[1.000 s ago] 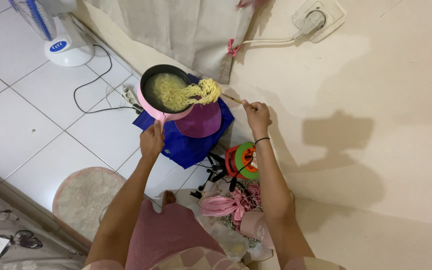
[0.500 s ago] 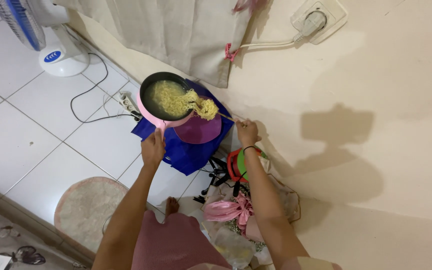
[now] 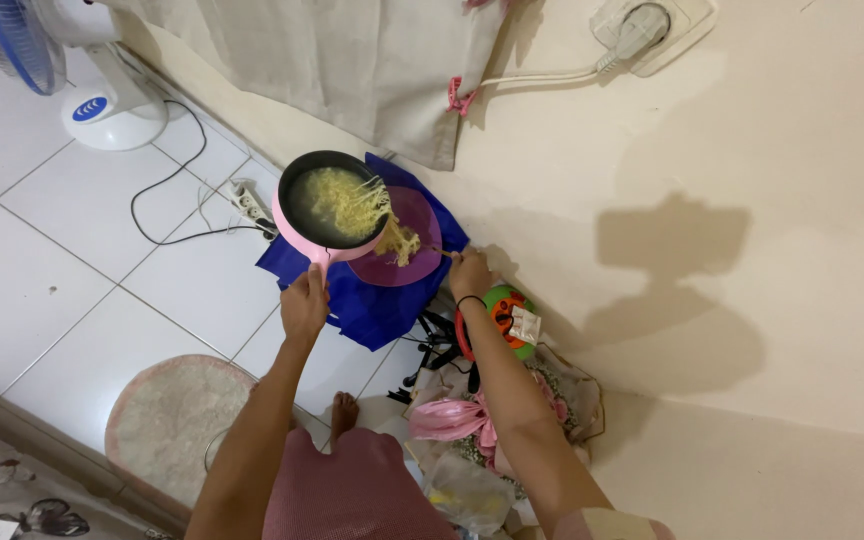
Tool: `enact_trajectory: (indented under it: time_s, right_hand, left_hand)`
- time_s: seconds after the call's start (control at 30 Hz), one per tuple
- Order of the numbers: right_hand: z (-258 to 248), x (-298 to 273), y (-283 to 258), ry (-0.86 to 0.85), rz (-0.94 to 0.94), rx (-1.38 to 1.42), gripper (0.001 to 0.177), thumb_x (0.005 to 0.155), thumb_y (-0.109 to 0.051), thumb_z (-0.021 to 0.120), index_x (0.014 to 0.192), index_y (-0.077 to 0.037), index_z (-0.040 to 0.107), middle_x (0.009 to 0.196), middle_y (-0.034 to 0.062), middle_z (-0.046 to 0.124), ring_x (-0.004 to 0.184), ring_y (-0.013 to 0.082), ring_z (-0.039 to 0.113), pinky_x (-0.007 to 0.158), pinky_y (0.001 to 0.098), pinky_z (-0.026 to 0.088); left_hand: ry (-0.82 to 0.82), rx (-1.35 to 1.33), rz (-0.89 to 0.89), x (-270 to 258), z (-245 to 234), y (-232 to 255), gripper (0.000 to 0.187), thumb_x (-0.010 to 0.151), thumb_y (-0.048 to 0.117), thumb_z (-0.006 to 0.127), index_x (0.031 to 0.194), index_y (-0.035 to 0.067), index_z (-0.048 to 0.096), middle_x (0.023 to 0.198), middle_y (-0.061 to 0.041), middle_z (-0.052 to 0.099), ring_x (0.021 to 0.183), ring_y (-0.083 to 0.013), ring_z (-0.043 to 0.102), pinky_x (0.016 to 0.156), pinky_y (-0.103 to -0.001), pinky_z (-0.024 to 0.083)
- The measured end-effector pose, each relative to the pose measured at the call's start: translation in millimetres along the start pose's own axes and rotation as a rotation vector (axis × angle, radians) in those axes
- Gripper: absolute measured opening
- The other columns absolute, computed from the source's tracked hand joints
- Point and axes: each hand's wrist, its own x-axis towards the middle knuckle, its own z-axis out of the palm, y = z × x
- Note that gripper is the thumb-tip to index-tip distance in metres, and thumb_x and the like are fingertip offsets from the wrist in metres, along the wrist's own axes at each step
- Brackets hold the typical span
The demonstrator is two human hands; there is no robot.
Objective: The person stirs instant noodles in a pink electric pot, then transfers the cooked noodles into a purple bowl using a ladle. They place the pot on a small table and add seasoning from a sachet to the noodles.
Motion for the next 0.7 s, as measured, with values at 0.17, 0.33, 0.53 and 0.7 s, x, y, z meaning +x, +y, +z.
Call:
enact_trajectory:
  time_s: [0.17,0.33,0.53,0.7]
  right_hand:
    - [3.2,-6.8,-7.5,0.059,-0.193,-0.018,0.030,0.110,-0.034,0.044,0.101,-0.015,0.066,0.094,0.0064,0.072,0.095,0.0271,0.071,0.105,0.0472,0.032]
    - [14.1,-2.2,-6.1,0.328,-0.525,-0.212,0.024,0.110,-0.025,0.045,0.095,-0.014,0.061,0.083,0.0030,0.066,0.075,0.0191,0.068,0.094,0.0402,0.039]
    - [-12.9,-13.0,-10.9,0.559,-0.893,-0.397,0.009,0.100,-0.007,0.059,0.092,-0.009,0.064,0.078,0.0069,0.060,0.060,0.0179,0.056,0.079,0.0351,0.035]
    - [-29.8,-19.9,-0.5,0.628,-0.695,-0.251,0.021,0.107,-0.019,0.054,0.088,-0.013,0.058,0.071,0.0009,0.055,0.050,0.0163,0.053,0.075,0.0340,0.037]
  left_hand:
    - [-0.023,-0.013,-0.003,0.5,2.9,-0.5,0.057,0.104,0.056,0.035,0.080,0.014,0.064,0.060,-0.003,0.065,0.059,-0.0228,0.069,0.071,-0.038,0.053]
    - [-0.025,-0.005,-0.002,-5.0,2.5,2.9,0.058,0.104,0.057,0.035,0.080,0.013,0.064,0.059,-0.005,0.065,0.061,-0.0250,0.070,0.072,-0.040,0.053]
    - [-0.016,-0.004,0.020,-16.6,-5.5,14.8,0.057,0.104,0.054,0.035,0.081,0.011,0.065,0.062,-0.006,0.065,0.059,-0.0246,0.069,0.070,-0.039,0.052]
    - [0.004,0.019,0.037,-15.4,-11.8,17.3,0.055,0.104,0.055,0.038,0.079,0.014,0.065,0.059,-0.003,0.064,0.057,-0.0221,0.068,0.068,-0.038,0.053]
